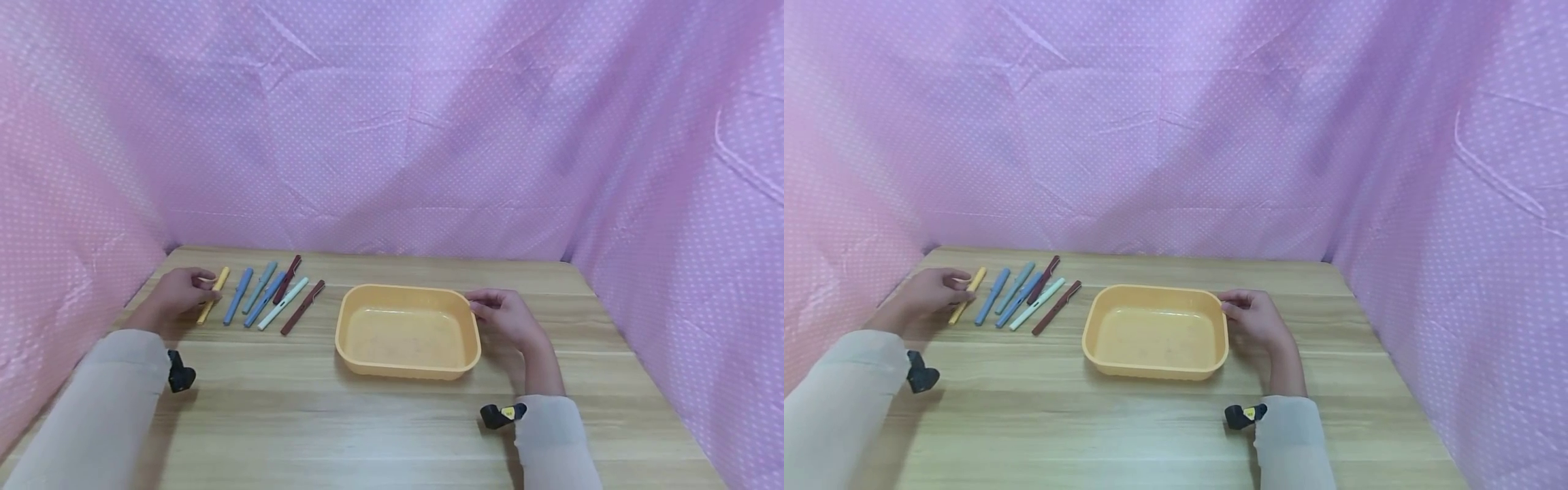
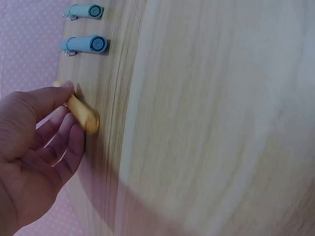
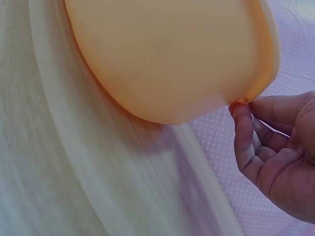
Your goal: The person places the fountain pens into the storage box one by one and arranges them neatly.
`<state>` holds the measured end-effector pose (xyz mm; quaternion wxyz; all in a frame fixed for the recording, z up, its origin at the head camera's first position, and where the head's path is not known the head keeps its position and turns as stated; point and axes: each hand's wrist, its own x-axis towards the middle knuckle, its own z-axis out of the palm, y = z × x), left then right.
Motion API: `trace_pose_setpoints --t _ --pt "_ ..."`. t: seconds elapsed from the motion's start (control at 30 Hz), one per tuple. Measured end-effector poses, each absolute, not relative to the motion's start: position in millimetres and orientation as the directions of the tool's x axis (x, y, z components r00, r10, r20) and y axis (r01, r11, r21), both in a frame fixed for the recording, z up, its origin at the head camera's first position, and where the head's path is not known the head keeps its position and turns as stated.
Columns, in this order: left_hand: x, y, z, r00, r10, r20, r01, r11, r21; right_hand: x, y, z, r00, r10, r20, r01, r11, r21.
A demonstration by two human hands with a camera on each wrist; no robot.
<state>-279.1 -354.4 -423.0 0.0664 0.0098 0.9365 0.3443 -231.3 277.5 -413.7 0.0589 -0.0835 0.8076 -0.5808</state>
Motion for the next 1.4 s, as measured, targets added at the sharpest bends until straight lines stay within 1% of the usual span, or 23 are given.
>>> trace_pose_setpoints --t 0.1,0.2,0.5,0.6,0.8,1.07,1.4 --pt "-280.3 -350.4 -421.3 -0.994 0.062 -0.091 -0.005 0.800 0.600 -231.1 277.6 -413.3 -0.979 -0.202 -0.003 -0.061 0.312 -0.948" --pt "-280.8 -348.1 -419.7 -0.995 0.060 -0.084 0.000 0.815 0.580 -231.6 277.1 -413.5 -0.979 -0.202 -0.005 -0.060 0.317 -0.947" --pt "-285.0 -351.5 -416.6 -0.990 0.018 -0.139 -0.065 0.818 0.571 -235.0 274.1 -414.5 -0.983 -0.184 0.003 -0.060 0.309 -0.949" --pt "-286.6 -352.4 -417.1 -0.988 0.016 -0.154 -0.077 0.810 0.581 -235.7 273.4 -414.8 -0.983 -0.185 0.002 -0.059 0.303 -0.951" --pt "-287.4 -351.0 -417.1 -0.989 -0.009 -0.146 -0.096 0.792 0.603 -236.6 272.7 -415.7 -0.984 -0.179 -0.004 -0.054 0.317 -0.947" --pt "-293.5 -353.0 -416.6 -0.995 -0.011 -0.097 -0.074 0.731 0.678 -238.3 272.4 -416.6 -0.986 -0.169 -0.017 -0.041 0.335 -0.941" --pt "-295.6 -343.7 -404.2 -0.999 -0.024 -0.044 -0.048 0.708 0.704 -237.9 271.1 -414.6 -0.986 -0.164 -0.021 -0.032 0.319 -0.947"
